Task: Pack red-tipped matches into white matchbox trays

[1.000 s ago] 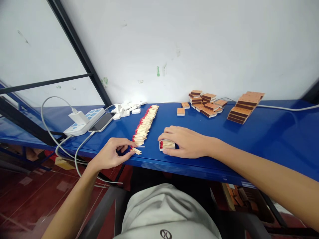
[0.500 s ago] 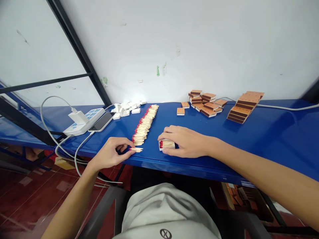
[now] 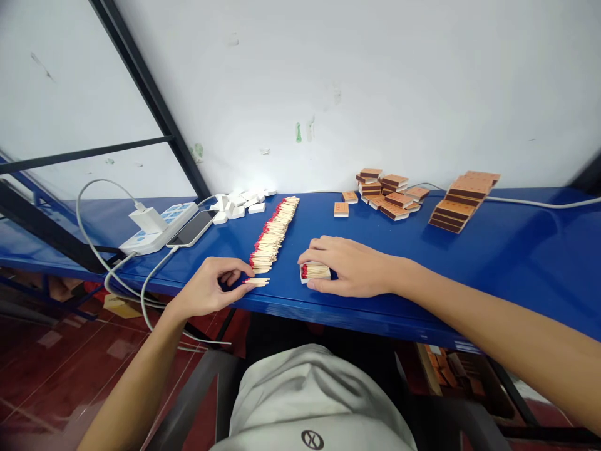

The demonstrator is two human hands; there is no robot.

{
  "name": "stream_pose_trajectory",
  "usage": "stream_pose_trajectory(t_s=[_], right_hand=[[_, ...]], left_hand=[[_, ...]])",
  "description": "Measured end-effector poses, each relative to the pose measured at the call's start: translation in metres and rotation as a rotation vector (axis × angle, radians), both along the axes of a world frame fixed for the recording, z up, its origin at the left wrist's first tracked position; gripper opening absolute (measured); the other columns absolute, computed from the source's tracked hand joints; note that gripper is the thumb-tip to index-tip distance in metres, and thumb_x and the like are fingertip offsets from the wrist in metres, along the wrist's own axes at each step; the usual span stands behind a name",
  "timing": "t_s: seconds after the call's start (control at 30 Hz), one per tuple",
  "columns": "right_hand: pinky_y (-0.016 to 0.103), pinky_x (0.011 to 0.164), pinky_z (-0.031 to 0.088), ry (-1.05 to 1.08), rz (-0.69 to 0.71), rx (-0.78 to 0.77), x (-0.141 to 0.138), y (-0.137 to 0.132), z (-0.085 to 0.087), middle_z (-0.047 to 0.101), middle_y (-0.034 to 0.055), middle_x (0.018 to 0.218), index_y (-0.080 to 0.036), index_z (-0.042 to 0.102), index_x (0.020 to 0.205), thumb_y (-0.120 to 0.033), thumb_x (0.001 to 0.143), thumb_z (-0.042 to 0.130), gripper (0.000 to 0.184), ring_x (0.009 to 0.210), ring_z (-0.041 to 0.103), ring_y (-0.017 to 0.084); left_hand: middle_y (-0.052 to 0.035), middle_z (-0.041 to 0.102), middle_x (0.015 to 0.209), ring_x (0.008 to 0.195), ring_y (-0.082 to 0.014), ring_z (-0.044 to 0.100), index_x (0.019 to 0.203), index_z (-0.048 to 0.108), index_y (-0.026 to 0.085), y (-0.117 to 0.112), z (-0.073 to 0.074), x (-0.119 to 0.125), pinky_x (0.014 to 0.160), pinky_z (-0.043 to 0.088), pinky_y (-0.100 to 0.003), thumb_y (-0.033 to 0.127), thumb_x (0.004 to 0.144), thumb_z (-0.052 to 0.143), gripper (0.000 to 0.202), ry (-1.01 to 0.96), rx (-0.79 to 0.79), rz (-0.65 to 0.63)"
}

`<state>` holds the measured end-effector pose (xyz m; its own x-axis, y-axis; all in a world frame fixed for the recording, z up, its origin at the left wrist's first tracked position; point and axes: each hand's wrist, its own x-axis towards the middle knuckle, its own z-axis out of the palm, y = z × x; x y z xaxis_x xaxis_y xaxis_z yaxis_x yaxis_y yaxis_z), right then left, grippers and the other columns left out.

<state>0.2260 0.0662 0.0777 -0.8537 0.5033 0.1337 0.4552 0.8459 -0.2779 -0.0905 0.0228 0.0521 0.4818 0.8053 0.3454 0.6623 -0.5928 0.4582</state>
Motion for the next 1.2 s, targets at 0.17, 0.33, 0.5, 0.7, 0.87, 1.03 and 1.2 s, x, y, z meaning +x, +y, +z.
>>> stream_pose_trajectory(t_s=[0.17, 0.33, 0.5, 0.7, 0.87, 1.03, 1.2], right_hand=[[0.045, 0.092, 0.045, 0.003, 0.004, -0.006, 0.0002, -0.0002, -0.0004, 0.062, 0.0121, 0.116, -0.020, 0.061, 0.130, -0.052, 0.098, 0.049, 0.047, 0.102, 0.058, 0.027], [0.045, 0.092, 0.045, 0.012, 0.012, 0.003, 0.0002, -0.0005, -0.0007, 0.062, 0.0127, 0.115, -0.018, 0.061, 0.129, -0.051, 0.098, 0.049, 0.046, 0.101, 0.058, 0.027], [0.045, 0.092, 0.045, 0.014, 0.015, 0.007, -0.0001, -0.0012, 0.0005, 0.062, 0.0128, 0.114, -0.019, 0.061, 0.129, -0.051, 0.098, 0.048, 0.046, 0.101, 0.058, 0.027], [0.046, 0.091, 0.045, 0.013, 0.014, 0.005, -0.0008, -0.0014, 0.0013, 0.062, 0.0133, 0.114, -0.019, 0.061, 0.129, -0.050, 0.098, 0.049, 0.046, 0.101, 0.058, 0.029], [0.045, 0.092, 0.045, 0.009, 0.015, 0.008, -0.0001, -0.0009, 0.0006, 0.062, 0.0131, 0.114, -0.018, 0.062, 0.129, -0.050, 0.098, 0.049, 0.046, 0.100, 0.058, 0.028], [0.045, 0.091, 0.045, 0.010, 0.012, 0.014, -0.0001, -0.0004, -0.0008, 0.062, 0.0130, 0.114, -0.018, 0.062, 0.129, -0.051, 0.098, 0.049, 0.047, 0.100, 0.058, 0.027], [0.045, 0.090, 0.045, 0.007, 0.011, 0.017, 0.0001, -0.0001, -0.0009, 0.061, 0.0130, 0.115, -0.019, 0.061, 0.130, -0.051, 0.098, 0.049, 0.046, 0.100, 0.058, 0.027]], left_hand=[[0.0067, 0.048, 0.060, 0.051, -0.0074, 0.039, 0.095, 0.069, 0.016, 0.0008, -0.0011, -0.0034, 0.052, 0.032, -0.021, 0.010, 0.079, 0.051, 0.024, -0.061, -0.064, -0.040], [0.0003, 0.056, 0.083, 0.065, -0.0092, 0.048, 0.087, 0.068, 0.017, 0.0006, 0.0016, -0.0026, 0.058, 0.036, -0.022, 0.006, 0.076, 0.050, 0.024, -0.025, 0.029, -0.060], [-0.0023, 0.057, 0.091, 0.075, -0.0120, 0.053, 0.091, 0.068, 0.018, -0.0005, 0.0040, -0.0013, 0.065, 0.041, -0.024, 0.005, 0.080, 0.052, 0.024, -0.015, 0.038, -0.077], [-0.0025, 0.058, 0.090, 0.074, -0.0124, 0.053, 0.091, 0.068, 0.018, -0.0009, 0.0039, -0.0006, 0.065, 0.041, -0.025, 0.007, 0.082, 0.054, 0.020, 0.002, 0.038, -0.078], [-0.0016, 0.056, 0.085, 0.073, -0.0125, 0.053, 0.091, 0.068, 0.018, 0.0001, 0.0024, -0.0002, 0.064, 0.040, -0.024, 0.008, 0.082, 0.054, 0.020, 0.027, 0.047, -0.069], [-0.0006, 0.055, 0.082, 0.070, -0.0120, 0.051, 0.091, 0.068, 0.018, 0.0014, 0.0010, 0.0002, 0.062, 0.037, -0.024, 0.009, 0.082, 0.054, 0.019, 0.053, 0.052, -0.062], [-0.0002, 0.055, 0.081, 0.069, -0.0114, 0.049, 0.092, 0.068, 0.018, 0.0019, 0.0008, -0.0010, 0.062, 0.036, -0.024, 0.009, 0.083, 0.054, 0.020, 0.060, 0.056, -0.065]])
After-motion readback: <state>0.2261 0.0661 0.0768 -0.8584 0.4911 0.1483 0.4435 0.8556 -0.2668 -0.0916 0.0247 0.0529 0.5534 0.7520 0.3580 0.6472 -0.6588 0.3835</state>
